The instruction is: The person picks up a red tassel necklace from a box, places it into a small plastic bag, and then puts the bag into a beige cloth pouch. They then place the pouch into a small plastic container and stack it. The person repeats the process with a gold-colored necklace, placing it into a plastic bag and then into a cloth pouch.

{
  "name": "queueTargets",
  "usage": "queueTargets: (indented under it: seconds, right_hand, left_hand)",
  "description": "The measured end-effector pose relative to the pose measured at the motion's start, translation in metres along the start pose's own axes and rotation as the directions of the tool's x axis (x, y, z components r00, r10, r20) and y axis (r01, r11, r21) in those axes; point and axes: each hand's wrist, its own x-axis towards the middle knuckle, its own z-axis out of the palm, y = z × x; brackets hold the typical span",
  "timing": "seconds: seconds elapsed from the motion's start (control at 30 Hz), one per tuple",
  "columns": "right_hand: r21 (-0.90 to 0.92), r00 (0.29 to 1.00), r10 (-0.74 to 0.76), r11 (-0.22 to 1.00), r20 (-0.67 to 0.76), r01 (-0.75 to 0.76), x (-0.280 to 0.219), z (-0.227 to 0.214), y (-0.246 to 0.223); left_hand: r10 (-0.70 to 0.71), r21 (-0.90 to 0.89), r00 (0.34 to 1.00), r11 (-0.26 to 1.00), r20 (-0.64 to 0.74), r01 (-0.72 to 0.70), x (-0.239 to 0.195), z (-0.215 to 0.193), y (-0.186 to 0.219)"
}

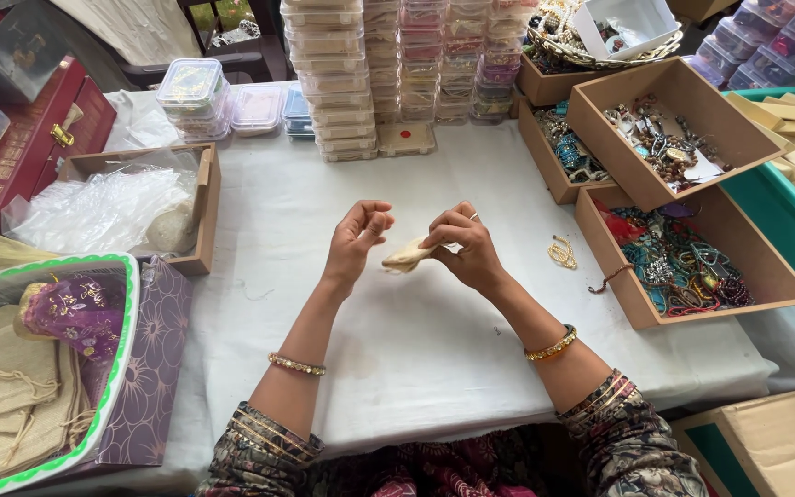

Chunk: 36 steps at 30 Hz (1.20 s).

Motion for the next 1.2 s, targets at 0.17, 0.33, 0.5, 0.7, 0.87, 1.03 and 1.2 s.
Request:
queueTargets:
  seconds: [0.17,0.33,0.5,0.7,0.87,1.03,1.2]
  right_hand:
    - [0.033,0.988,-0.141,0.989,-0.07,0.143,0.0,-0.001,-0.003]
    - [0.107,0.989,0.005,0.994,-0.145,0.011,0.003,-0.004,-0.016]
    - [0.687,0.908,0.405,0.631,0.105,-0.361,0.004,0.006,-0.004]
    - [0.761,0.847,0.472,0.447,0.245,-0.469,-0.01,0.027,0.025]
    - [0.722,0.85,0.518,0.551,0.096,-0.418,-0.005,0.021,0.007]
    - [0.577,0.817,0.538,0.741,-0.207,-0.342,-0.003,0.017,-0.005]
    - [0.569,0.822,0.504,0.77,-0.265,-0.288,-0.008,0.022,0.002]
  left_hand:
    - [-0.473,-0.078,0.868,0.87,0.15,0.488,-0.01,0.009,0.027]
    - [-0.195,-0.159,0.981,0.968,0.025,0.196,-0.011,0.02,0.03]
    - [-0.02,0.072,0.994,0.997,-0.106,0.028,-0.009,0.021,0.014]
    - [0.021,0.182,0.999,0.983,-0.028,-0.015,-0.009,0.03,0.001]
    - [0.077,0.307,0.997,0.948,0.018,-0.078,-0.013,0.039,0.0]
    - [0.075,0.284,0.997,0.956,0.019,-0.078,-0.014,0.043,-0.007]
    - [-0.142,0.241,0.99,0.96,-0.019,0.143,-0.017,0.046,0.012]
